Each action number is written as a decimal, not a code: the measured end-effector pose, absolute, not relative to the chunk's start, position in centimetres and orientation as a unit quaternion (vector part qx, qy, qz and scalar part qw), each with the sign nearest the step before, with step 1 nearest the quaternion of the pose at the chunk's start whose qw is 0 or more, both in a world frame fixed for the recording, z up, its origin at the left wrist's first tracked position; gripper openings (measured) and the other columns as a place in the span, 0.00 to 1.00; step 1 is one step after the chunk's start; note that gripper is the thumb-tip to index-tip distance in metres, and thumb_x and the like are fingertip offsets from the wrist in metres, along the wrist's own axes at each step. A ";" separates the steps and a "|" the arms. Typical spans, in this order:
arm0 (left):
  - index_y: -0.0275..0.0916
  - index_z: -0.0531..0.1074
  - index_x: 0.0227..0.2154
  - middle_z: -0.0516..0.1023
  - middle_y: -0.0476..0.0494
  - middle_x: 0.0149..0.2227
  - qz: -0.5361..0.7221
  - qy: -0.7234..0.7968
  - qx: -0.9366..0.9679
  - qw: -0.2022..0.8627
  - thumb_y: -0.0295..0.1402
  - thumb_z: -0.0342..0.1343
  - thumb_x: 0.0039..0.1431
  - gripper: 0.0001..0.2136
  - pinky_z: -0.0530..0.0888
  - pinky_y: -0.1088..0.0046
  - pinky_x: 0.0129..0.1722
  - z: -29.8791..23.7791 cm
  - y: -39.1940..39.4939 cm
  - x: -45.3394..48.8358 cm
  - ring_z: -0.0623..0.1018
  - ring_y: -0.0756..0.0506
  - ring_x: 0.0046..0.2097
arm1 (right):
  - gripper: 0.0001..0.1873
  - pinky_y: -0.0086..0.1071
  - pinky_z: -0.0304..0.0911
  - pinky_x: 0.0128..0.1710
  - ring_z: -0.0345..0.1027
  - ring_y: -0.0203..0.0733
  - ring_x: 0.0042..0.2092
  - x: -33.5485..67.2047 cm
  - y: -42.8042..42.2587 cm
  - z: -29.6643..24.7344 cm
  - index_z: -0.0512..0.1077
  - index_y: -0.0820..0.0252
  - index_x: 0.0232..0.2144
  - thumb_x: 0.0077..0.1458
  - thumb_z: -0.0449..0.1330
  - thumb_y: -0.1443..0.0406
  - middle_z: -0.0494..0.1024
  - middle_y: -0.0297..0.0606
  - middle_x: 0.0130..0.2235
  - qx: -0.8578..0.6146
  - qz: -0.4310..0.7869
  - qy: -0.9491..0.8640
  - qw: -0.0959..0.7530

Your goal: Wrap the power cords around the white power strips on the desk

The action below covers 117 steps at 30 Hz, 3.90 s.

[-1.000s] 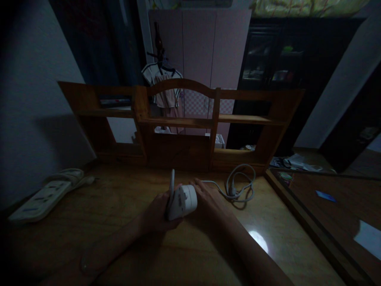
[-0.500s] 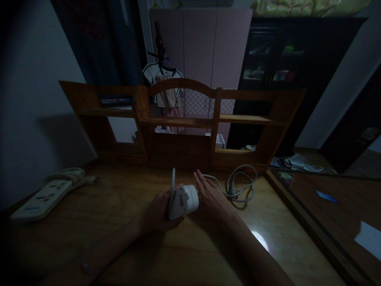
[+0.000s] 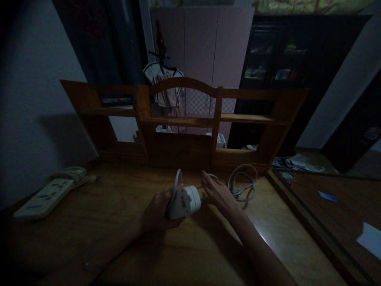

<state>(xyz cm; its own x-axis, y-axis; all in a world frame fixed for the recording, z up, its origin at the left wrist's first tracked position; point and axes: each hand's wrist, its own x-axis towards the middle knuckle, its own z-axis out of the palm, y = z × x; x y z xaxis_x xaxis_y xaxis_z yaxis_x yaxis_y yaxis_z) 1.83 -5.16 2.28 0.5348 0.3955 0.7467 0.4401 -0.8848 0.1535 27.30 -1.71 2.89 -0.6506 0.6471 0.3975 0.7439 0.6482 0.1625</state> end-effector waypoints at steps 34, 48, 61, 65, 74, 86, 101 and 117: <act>0.33 0.43 0.62 0.73 0.31 0.48 -0.390 -0.189 -0.899 0.065 0.47 0.54 0.51 0.41 0.76 0.62 0.38 2.4 -5.6 2.1 0.76 0.38 0.45 | 0.20 0.36 0.60 0.40 0.70 0.43 0.39 29.3 -2.2 4.5 0.72 0.59 0.35 0.65 0.42 0.60 0.78 0.41 0.36 -0.531 -0.068 -0.643 0.547; 0.36 0.44 0.62 0.73 0.33 0.48 -0.405 -0.209 -0.888 0.055 0.44 0.53 0.53 0.38 0.76 0.64 0.39 2.6 -5.5 2.3 0.76 0.40 0.45 | 0.16 0.32 0.62 0.26 0.61 0.36 0.26 31.5 1.7 3.4 0.64 0.55 0.31 0.62 0.45 0.53 0.62 0.31 0.25 -0.281 0.373 -0.492 0.735; 0.34 0.44 0.62 0.72 0.30 0.48 -0.402 -0.204 -0.890 0.072 0.43 0.53 0.54 0.38 0.77 0.62 0.37 2.6 -5.6 2.5 0.76 0.38 0.46 | 0.17 0.31 0.62 0.31 0.66 0.39 0.28 27.2 -1.4 1.8 0.68 0.58 0.32 0.63 0.46 0.55 0.71 0.34 0.27 -0.477 0.176 -0.693 0.512; 0.34 0.43 0.62 0.72 0.30 0.48 -0.405 -0.213 -0.887 0.065 0.43 0.53 0.54 0.38 0.77 0.62 0.37 2.5 -5.5 2.4 0.76 0.38 0.45 | 0.15 0.28 0.58 0.23 0.63 0.36 0.24 27.2 -0.8 0.8 0.68 0.57 0.34 0.63 0.46 0.56 0.70 0.32 0.25 -0.473 0.147 -0.738 0.458; 0.36 0.44 0.62 0.72 0.32 0.48 -0.414 -0.242 -0.877 0.027 0.41 0.56 0.51 0.39 0.76 0.62 0.38 2.4 -5.6 2.4 0.76 0.39 0.44 | 0.16 0.33 0.64 0.32 0.69 0.42 0.33 26.8 -1.3 1.6 0.65 0.56 0.48 0.63 0.45 0.58 0.74 0.38 0.34 -0.494 0.070 -0.720 0.482; 0.40 0.55 0.57 0.70 0.36 0.51 -0.508 -0.493 -0.688 -0.159 0.44 0.57 0.53 0.30 0.71 0.60 0.45 2.6 -3.6 2.4 0.73 0.38 0.50 | 0.27 0.41 0.64 0.48 0.66 0.46 0.48 25.3 -2.4 2.6 0.51 0.56 0.60 0.60 0.53 0.63 0.67 0.45 0.50 -0.438 0.034 -0.761 0.478; 0.40 0.55 0.56 0.71 0.37 0.50 -0.468 -0.514 -0.702 -0.154 0.47 0.55 0.54 0.30 0.70 0.63 0.46 2.5 -4.3 3.3 0.73 0.38 0.49 | 0.34 0.42 0.65 0.50 0.64 0.45 0.51 24.7 -2.4 2.7 0.42 0.54 0.64 0.60 0.54 0.66 0.63 0.46 0.56 -0.393 0.012 -0.792 0.466; 0.41 0.51 0.59 0.68 0.37 0.55 -0.443 -0.401 -0.792 -0.128 0.41 0.57 0.53 0.32 0.70 0.65 0.48 3.1 -5.3 3.3 0.73 0.41 0.51 | 0.33 0.42 0.65 0.51 0.53 0.47 0.61 25.0 -3.4 3.6 0.44 0.50 0.63 0.60 0.49 0.75 0.53 0.47 0.63 -0.326 -0.089 -0.823 0.457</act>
<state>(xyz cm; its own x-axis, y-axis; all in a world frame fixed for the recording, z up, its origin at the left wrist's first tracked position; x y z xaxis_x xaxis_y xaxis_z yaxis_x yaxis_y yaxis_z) 3.33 -5.30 3.11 0.2867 0.7478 0.5988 0.5220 -0.6460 0.5569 25.05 -3.42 3.62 -0.3701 0.4550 0.8099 0.6176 0.7718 -0.1513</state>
